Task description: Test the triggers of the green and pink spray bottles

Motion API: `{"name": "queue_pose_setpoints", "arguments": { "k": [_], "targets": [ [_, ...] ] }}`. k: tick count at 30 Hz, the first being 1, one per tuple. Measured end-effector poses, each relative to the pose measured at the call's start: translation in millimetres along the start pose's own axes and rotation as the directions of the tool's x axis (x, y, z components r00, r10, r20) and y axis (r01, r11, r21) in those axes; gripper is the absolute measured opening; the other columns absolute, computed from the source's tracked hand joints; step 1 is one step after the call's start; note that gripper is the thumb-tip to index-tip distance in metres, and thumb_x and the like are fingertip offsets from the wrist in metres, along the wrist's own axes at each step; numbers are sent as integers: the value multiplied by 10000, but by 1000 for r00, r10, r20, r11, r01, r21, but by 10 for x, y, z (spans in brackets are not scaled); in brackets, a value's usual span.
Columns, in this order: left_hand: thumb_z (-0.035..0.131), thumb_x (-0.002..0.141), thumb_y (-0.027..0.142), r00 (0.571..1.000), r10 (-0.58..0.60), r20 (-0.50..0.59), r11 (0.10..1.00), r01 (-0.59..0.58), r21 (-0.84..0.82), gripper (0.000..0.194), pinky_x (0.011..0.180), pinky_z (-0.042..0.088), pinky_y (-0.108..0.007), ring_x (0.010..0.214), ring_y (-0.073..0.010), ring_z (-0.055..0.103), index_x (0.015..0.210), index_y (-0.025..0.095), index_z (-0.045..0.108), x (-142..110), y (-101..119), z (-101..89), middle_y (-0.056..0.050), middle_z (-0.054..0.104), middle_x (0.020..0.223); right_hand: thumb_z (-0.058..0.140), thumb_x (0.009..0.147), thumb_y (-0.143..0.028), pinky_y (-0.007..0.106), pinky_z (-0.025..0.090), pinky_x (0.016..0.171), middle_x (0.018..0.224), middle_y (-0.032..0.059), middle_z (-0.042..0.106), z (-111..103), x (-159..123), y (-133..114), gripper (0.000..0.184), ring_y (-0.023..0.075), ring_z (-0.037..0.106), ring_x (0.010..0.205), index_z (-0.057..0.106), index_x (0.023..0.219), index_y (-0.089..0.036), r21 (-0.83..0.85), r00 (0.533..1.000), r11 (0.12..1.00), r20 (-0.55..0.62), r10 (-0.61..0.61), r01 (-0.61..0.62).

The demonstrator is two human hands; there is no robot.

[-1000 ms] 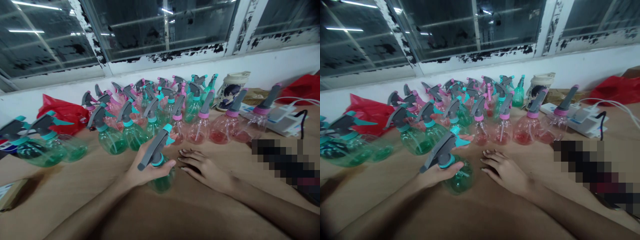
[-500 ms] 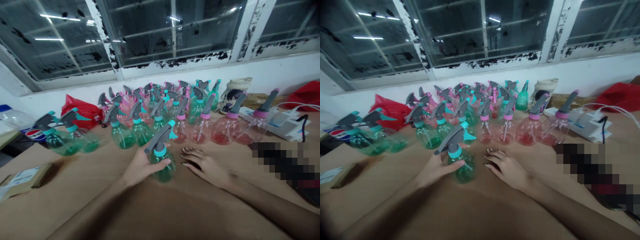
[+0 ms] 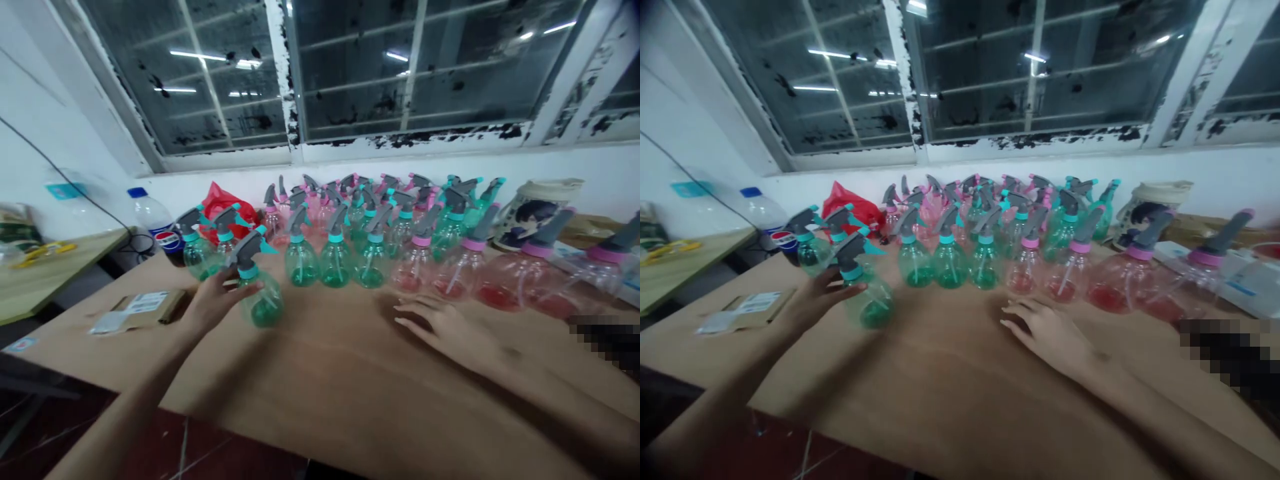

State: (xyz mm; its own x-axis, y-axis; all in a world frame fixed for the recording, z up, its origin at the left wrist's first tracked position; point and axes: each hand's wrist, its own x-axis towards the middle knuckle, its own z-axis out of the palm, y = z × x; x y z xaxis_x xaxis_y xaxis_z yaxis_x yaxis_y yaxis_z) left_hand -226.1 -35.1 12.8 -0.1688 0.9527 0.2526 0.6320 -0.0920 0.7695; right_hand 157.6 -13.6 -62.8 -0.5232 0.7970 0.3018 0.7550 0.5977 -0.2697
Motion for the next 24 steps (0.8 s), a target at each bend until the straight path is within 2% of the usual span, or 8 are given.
{"name": "queue_pose_setpoints", "arguments": {
  "k": [3,5,8,10,14,17,20,24],
  "targets": [
    [662,642,460,990,88,-115,996,-83,43,446,836,478,-397,932,-254,615,971,165,605,140,-207,-89,-70,671,947,413,866,-406,352,512,704,979,28,678,-104,311,-329,294,188,654,748,608,1024,-254,113,1000,993,-16,15,-13],
    [639,663,468,978,147,-147,987,-136,81,428,804,488,-365,901,-237,625,971,173,610,226,-293,-69,-62,678,939,431,858,-407,323,507,654,923,29,682,-165,568,-570,285,168,645,665,617,994,-240,152,998,988,-62,-3,13],
    [637,663,484,968,174,-183,981,-154,120,431,798,476,-361,902,-241,617,965,176,618,329,-331,14,-64,677,944,474,834,-390,350,491,699,953,48,670,-175,964,-872,302,186,632,703,602,1042,-213,137,986,989,-165,-34,57],
    [639,664,489,959,194,-205,974,-163,159,426,806,456,-375,908,-254,607,957,180,625,374,-306,67,-69,672,947,490,820,-387,366,484,738,980,66,667,-120,1190,-1011,338,203,631,754,586,1077,-190,163,979,986,-204,-8,42],
    [652,662,468,953,225,-202,960,-182,213,405,803,436,-386,897,-268,597,943,176,635,451,-242,112,-79,668,937,509,790,-423,409,461,803,1092,134,612,49,1481,-1168,466,263,597,912,541,1161,-144,193,974,981,-214,77,-35],
    [643,675,458,960,237,-149,958,-205,203,402,774,458,-363,863,-247,610,965,180,629,533,-253,104,-65,677,916,513,774,-445,402,483,714,1144,162,565,157,1601,-1215,585,254,619,811,445,1264,-132,262,979,962,-163,119,-73],
    [626,693,467,961,257,-97,955,-238,174,399,768,472,-330,858,-224,619,976,186,625,627,-298,97,-48,678,923,526,753,-481,374,484,603,1089,165,588,240,1704,-1232,703,223,618,672,335,1334,-134,346,982,932,-108,154,-108],
    [618,705,458,960,273,-59,953,-261,152,371,781,470,-325,886,-226,613,955,185,632,732,-340,109,-51,665,973,570,695,-549,352,461,547,970,178,621,318,1840,-1262,854,218,598,606,279,1340,-70,358,968,926,-166,189,-119]
  ]
}}
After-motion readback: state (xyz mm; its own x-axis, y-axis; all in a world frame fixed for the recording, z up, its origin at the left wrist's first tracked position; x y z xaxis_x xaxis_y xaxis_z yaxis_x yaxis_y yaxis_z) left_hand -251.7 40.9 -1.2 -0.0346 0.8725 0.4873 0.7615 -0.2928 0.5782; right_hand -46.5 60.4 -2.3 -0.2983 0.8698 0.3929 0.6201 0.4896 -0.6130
